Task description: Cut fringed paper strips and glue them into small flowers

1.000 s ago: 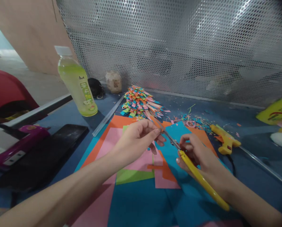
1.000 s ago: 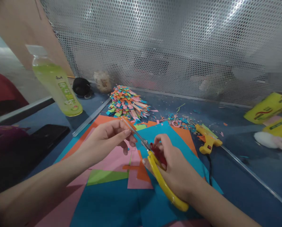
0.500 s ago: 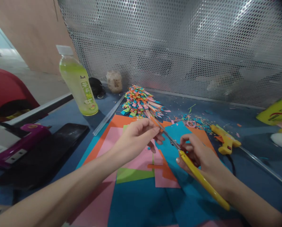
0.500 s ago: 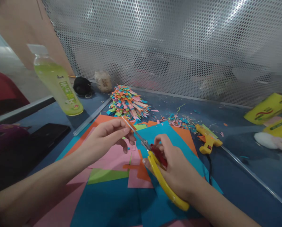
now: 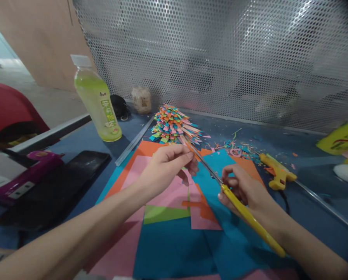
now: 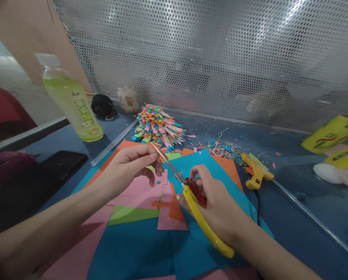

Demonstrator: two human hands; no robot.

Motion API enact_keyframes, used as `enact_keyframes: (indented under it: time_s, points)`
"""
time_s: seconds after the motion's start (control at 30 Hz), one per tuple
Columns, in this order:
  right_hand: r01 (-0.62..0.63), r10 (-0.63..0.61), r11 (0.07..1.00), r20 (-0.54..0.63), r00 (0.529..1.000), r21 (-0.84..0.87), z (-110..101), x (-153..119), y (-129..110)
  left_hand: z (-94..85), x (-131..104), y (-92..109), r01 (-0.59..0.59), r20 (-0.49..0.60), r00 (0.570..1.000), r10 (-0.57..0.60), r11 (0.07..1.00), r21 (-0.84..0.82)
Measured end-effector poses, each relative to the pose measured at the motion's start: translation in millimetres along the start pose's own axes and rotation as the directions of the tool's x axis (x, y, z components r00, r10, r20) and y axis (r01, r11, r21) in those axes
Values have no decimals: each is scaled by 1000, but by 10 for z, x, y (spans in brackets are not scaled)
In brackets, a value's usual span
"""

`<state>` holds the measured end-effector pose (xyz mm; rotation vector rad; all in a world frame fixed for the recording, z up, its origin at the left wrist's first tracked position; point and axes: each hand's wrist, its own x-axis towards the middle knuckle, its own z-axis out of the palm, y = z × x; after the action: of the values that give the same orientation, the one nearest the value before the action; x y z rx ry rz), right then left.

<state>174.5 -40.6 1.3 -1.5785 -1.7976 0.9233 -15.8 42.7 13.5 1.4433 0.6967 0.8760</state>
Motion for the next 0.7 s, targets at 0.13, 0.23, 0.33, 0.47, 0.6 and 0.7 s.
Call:
enact_keyframes:
  time_s: [0.13, 0.23, 0.33, 0.47, 0.6, 0.7]
  points:
    - [-20, 20, 1000, 8, 1000, 5, 7, -10, -6, 6, -12, 19, 32, -32, 999, -33, 999, -40]
    - [-24, 24, 1000, 16, 1000, 20, 11, -6, -7, 23, -14, 46, 42, -75, 996, -44, 999, -30]
    - [-22, 22, 1000, 6, 1000, 13, 9, 4, -18, 32, -6, 59, 44, -105, 993, -46, 999, -16]
    - [-27, 26, 1000, 16, 1000, 12, 0, 6, -37, 22, 1, 55, 41, -95, 995, -43, 999, -18]
    - [-32, 31, 999, 26, 999, 31, -4, -2, -35, 7, 2, 55, 41, -72, 996, -44, 998, -37]
    - [-26, 25, 999, 23, 999, 39, 0, 0, -24, 0, 4, 53, 39, -49, 998, -42, 997, -63]
